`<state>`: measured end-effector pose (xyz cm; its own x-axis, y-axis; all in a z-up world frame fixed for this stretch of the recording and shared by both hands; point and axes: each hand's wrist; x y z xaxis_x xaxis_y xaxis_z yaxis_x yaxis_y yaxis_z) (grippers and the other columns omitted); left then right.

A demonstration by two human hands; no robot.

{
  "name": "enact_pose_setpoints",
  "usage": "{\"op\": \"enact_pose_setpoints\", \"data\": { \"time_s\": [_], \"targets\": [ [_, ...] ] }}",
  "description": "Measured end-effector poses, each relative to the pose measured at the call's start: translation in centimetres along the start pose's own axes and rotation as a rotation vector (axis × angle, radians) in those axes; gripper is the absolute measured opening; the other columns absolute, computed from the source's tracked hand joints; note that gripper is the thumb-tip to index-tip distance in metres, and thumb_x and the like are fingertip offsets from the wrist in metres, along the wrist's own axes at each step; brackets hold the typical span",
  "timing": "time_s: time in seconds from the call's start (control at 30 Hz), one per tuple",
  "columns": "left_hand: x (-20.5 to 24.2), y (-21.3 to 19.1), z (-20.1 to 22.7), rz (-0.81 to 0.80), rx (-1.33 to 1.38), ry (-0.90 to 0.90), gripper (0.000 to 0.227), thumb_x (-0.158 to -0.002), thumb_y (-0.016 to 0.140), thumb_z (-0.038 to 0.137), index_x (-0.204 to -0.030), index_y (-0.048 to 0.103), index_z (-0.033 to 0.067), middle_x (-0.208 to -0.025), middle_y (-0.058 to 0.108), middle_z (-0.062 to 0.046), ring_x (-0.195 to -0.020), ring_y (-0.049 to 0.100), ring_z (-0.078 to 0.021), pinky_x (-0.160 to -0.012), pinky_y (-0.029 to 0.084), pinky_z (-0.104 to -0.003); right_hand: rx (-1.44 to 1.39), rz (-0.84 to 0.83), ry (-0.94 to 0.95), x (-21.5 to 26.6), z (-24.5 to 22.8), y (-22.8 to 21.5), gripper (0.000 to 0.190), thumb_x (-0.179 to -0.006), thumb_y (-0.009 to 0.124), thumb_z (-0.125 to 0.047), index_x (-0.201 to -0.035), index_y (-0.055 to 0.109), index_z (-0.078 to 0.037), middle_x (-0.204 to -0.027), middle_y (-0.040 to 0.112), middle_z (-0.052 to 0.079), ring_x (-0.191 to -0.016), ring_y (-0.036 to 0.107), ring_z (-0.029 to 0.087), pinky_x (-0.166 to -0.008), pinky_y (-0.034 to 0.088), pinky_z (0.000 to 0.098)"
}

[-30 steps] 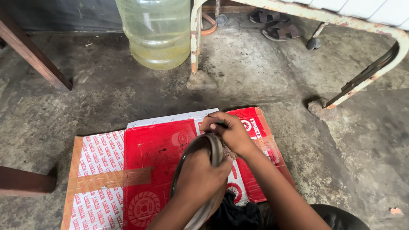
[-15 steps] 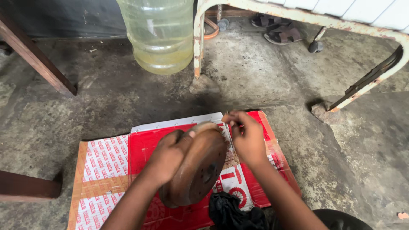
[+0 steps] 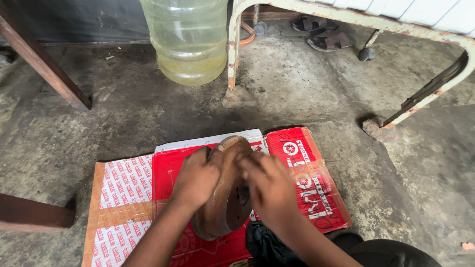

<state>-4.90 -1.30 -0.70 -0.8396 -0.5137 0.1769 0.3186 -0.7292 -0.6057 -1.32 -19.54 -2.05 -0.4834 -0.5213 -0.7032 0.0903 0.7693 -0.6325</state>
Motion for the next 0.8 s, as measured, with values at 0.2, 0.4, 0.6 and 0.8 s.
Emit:
{"op": "enact_pose_setpoints", "data": {
  "time_s": [0.2,0.4,0.6,0.8],
  "targets": [
    [-0.9,0.7,-0.2,-0.030,0.088,0.093,0.055,-0.099,0.047,0.048,-0.097,0.068,-0.0026,-0.103,0.069,-0.031,-0.107,0.063,-0.0480,-0.090,0.048,-0.051,0.123,0.020,-0.197,-0.6,2.1,-0.4,0.046,-0.075,0.063,0.003,-0.119,0.071,-0.009,-0.119,0.069,0.009,-0.113,0.067,0.034,-0.098,0.055,0.0462],
    [-2.6,1.0,2.2,-0.192,0.056,0.008,0.062,-0.098,0.045,0.051,-0.098,0.072,-0.0047,-0.097,0.074,-0.032,-0.094,0.075,-0.0439,-0.083,0.054,-0.050,0.028,-0.093,-0.297,-0.2,4.0,-1.0,0.040,-0.080,0.062,0.005,-0.118,0.069,-0.005,-0.121,0.072,0.013,-0.111,0.071,0.032,-0.093,0.059,0.0399],
    [-2.4,2.1,2.0,-0.094,0.112,0.097,0.063,-0.095,0.049,0.054,-0.098,0.071,-0.0048,-0.100,0.072,-0.032,-0.099,0.072,-0.0429,-0.085,0.054,-0.047,-0.004,-0.034,-0.028,0.0,6.3,0.5,0.044,-0.072,0.059,0.011,-0.112,0.071,-0.001,-0.117,0.071,0.015,-0.108,0.069,0.036,-0.093,0.057,0.0420],
    [-3.5,0.7,1.0,-0.056,0.045,0.016,0.062,-0.093,0.055,0.054,-0.099,0.071,-0.0061,-0.107,0.069,-0.033,-0.106,0.067,-0.0450,-0.090,0.052,-0.049,-0.078,-0.030,-0.170,-0.1,5.2,1.2,0.051,-0.069,0.061,0.015,-0.115,0.068,-0.006,-0.118,0.069,0.011,-0.110,0.068,0.033,-0.095,0.057,0.0391]
  ]
}}
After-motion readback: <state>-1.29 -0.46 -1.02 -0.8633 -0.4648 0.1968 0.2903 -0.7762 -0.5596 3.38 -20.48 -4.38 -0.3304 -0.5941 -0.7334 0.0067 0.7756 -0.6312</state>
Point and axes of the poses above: each hand's wrist, its own x-axis away from the middle knuckle, its own y-axis out of the palm, z = x × y
